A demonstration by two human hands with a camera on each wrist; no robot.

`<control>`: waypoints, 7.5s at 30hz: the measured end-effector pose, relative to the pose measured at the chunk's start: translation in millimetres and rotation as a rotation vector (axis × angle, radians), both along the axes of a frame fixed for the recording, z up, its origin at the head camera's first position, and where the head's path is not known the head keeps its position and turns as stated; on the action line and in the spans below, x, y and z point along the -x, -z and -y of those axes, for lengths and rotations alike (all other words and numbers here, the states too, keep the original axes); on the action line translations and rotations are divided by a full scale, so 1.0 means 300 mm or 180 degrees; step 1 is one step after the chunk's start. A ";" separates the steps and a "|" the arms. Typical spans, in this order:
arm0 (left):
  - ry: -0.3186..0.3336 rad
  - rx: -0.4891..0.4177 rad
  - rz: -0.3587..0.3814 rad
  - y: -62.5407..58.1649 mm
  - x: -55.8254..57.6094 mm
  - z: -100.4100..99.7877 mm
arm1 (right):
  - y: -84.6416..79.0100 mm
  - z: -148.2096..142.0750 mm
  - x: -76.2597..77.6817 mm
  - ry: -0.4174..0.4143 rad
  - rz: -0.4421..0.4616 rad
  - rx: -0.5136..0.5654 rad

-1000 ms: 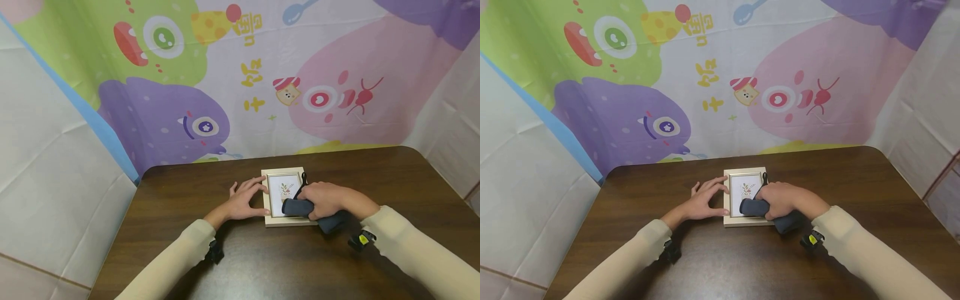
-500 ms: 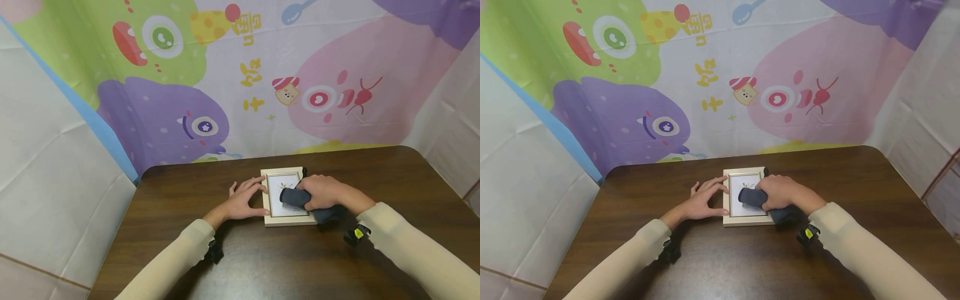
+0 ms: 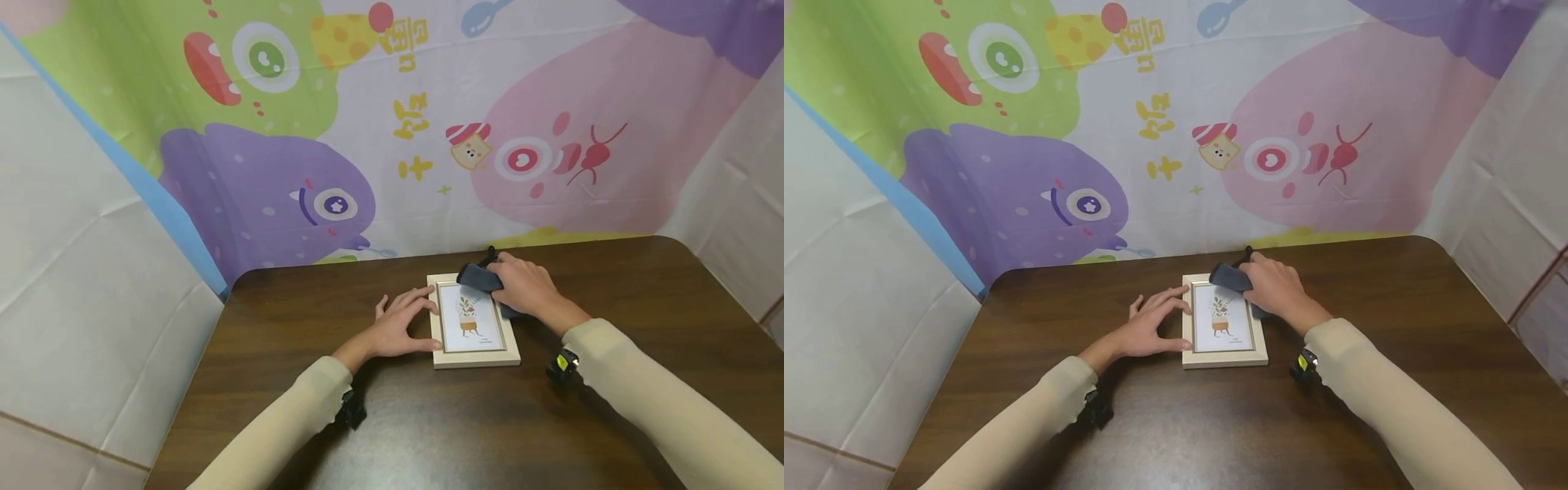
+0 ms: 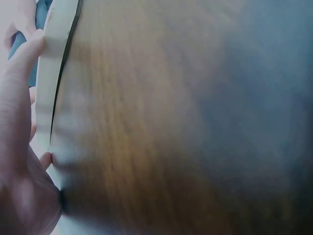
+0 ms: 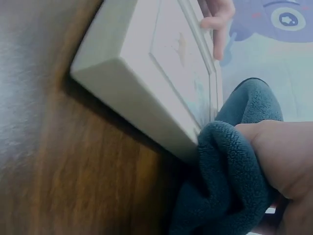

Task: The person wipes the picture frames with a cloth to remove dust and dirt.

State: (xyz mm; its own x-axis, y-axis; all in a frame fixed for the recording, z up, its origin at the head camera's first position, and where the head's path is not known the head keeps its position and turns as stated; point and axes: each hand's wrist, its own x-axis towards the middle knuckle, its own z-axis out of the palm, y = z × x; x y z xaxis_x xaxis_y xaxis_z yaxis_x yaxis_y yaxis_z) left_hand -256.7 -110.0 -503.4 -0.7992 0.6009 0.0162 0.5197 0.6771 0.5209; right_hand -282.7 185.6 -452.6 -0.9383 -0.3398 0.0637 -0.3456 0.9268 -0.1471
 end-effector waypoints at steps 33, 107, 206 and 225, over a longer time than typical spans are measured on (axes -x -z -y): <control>-0.0023 0.0008 -0.0070 0.014 0.007 0.010 | -0.026 0.042 -0.190 -0.0815 -0.0453 -0.0689; -0.0004 0.0043 -0.0039 0.020 0.004 0.015 | -0.051 0.170 -0.322 -0.2285 -0.0502 -0.0841; 0.0022 0.0069 0.0033 0.005 0.004 0.005 | -0.042 0.171 -0.368 -0.2422 -0.0689 -0.0722; 0.0034 0.0081 -0.0022 0.010 0.006 0.004 | 0.004 0.215 -0.401 -0.2444 -0.0831 -0.0987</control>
